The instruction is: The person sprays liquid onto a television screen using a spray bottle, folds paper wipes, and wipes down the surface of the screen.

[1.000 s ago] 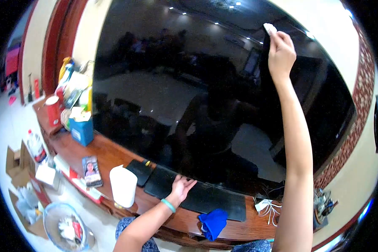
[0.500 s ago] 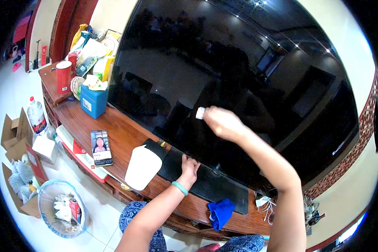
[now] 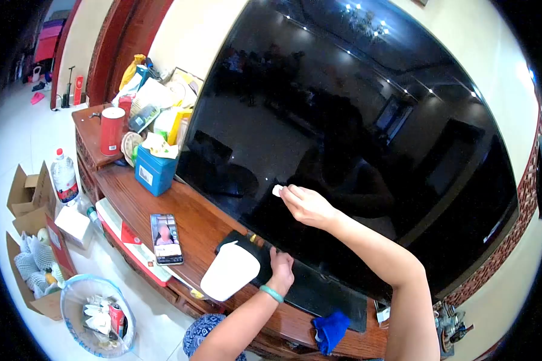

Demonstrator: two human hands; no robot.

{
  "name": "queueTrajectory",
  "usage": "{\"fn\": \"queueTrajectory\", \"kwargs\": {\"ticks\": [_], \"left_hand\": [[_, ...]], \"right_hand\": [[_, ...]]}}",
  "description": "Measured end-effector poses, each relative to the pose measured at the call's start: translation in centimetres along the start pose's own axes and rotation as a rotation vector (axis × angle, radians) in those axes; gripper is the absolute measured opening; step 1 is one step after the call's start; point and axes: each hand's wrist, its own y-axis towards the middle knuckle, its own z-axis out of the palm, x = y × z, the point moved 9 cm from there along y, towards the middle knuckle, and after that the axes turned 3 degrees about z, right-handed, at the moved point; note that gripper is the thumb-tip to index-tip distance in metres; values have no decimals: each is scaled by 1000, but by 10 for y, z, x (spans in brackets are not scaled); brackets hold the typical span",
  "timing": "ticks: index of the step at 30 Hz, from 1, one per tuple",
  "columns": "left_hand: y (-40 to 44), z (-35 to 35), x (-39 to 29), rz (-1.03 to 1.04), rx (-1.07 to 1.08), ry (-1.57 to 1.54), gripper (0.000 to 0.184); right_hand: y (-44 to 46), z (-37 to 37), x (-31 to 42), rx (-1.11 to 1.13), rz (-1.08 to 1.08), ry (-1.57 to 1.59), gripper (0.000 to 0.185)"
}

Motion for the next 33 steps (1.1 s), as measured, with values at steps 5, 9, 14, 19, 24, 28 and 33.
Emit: {"fn": "queueTrajectory", "kwargs": {"ticks": [5, 9, 14, 19, 24, 28, 33], "left_hand": [[10, -8, 7, -61, 61, 105, 92], [4, -6, 3, -66, 103, 65, 93], [6, -9, 8, -81, 147, -7, 95], [16, -11, 9, -93, 176, -17, 93], [9, -7, 8, -83, 162, -35, 92], [12, -13, 15, -75, 122, -90, 92], [12, -9, 13, -63, 109, -38, 84]], "right_hand": [[54, -38, -110, -11, 320, 125, 8], [101, -95, -208, -237, 277, -518, 11], [155, -112, -282, -484, 507, -600, 15], [195, -32, -234, -469, 436, -423, 9], [194, 42, -152, -195, 216, -197, 19], [203, 22, -215, -76, 311, -361, 15], [208, -43, -246, -365, 413, -393, 23]]}}
